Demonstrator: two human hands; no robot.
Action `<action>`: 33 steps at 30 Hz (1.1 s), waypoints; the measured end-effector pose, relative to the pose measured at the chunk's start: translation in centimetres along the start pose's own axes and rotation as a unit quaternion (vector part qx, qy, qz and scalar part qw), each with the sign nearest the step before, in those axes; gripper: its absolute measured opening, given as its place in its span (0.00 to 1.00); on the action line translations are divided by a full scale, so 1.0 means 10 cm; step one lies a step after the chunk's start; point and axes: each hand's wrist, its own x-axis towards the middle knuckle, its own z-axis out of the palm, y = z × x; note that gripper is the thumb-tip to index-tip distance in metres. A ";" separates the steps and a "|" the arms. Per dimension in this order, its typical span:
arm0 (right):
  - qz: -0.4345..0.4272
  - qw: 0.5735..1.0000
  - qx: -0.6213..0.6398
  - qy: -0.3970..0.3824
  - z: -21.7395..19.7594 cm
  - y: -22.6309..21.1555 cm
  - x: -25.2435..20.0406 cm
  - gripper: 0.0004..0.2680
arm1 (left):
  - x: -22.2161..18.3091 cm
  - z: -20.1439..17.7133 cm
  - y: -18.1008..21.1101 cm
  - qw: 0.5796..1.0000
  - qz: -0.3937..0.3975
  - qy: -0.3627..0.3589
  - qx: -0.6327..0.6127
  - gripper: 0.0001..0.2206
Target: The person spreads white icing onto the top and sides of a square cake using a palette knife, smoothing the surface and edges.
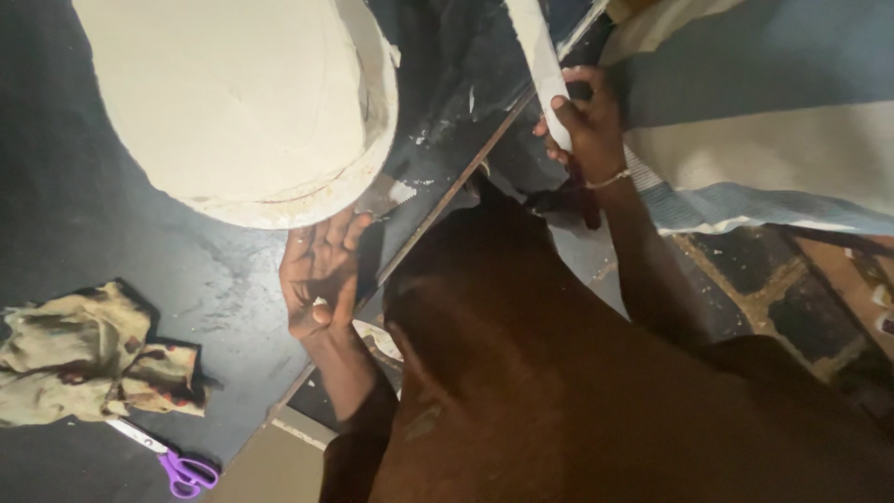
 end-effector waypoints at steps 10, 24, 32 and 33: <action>-0.180 0.903 -0.342 0.185 -0.01 -0.06 0.21 0.17 | -0.03 -0.07 0.08 1.000 -0.018 -0.007 0.002 0.50; -0.186 0.922 -0.338 -0.013 0.17 -0.15 0.32 0.20 | 0.02 -0.18 0.16 1.000 -0.014 -0.025 -0.002 0.52; 0.026 0.986 -0.094 -0.136 0.22 -0.14 -0.17 0.21 | 0.07 -0.19 0.17 1.000 -0.012 -0.026 -0.010 0.50; 0.034 0.989 -0.042 -0.139 0.16 -0.13 -0.15 0.20 | 0.09 -0.21 0.17 0.999 -0.010 -0.033 -0.010 0.49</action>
